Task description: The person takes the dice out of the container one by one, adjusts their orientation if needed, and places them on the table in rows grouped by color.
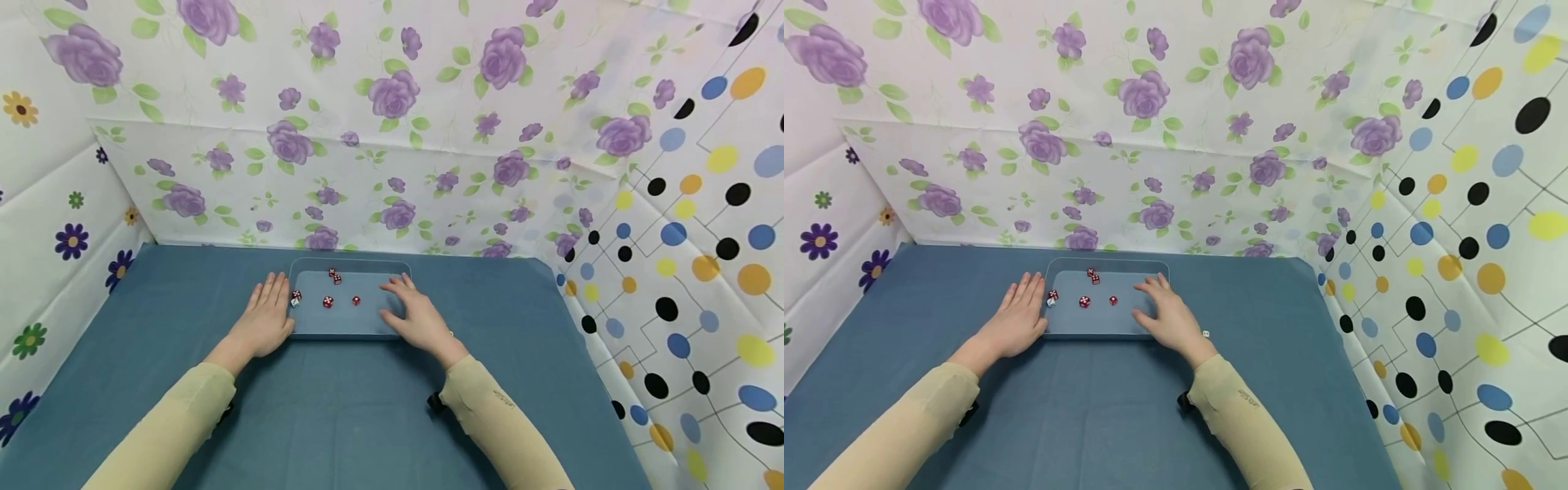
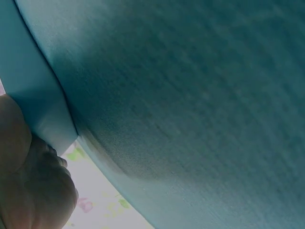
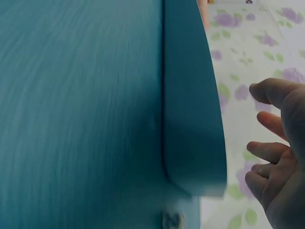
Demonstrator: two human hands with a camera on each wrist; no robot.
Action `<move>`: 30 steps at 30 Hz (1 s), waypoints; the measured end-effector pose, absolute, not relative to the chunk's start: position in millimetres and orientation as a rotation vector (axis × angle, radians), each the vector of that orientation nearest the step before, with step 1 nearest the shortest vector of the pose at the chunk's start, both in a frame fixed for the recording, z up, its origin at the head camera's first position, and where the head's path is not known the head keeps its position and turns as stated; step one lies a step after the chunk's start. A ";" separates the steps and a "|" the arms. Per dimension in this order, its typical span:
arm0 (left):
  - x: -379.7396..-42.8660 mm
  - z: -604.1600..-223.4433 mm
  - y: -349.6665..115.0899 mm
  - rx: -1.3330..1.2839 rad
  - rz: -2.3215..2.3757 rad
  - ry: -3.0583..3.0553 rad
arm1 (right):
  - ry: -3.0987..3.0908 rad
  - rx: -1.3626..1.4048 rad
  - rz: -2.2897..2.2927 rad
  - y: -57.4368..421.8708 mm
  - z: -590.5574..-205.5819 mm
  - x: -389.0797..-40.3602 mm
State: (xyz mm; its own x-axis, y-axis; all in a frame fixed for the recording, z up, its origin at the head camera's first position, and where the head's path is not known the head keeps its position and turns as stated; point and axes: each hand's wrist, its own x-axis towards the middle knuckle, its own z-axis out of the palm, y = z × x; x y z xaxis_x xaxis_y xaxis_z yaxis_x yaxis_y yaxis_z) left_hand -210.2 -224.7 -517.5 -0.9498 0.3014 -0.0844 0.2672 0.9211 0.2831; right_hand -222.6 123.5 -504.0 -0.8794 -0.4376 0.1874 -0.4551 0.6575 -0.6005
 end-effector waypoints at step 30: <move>-209.4 -517.9 -226.3 0.461 0.399 2.955 | -2.954 0.930 0.511 -4.3 -513.2 -240.1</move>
State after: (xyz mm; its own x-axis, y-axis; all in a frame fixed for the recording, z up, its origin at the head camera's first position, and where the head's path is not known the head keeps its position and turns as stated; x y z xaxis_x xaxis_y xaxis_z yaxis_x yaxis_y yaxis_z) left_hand -209.4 -226.3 -517.9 -0.9458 0.3144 -0.0817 0.2815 0.9187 0.2770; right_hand -240.1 -4.3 -513.2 -0.8245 -0.5570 0.0995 -0.5580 0.7715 -0.3055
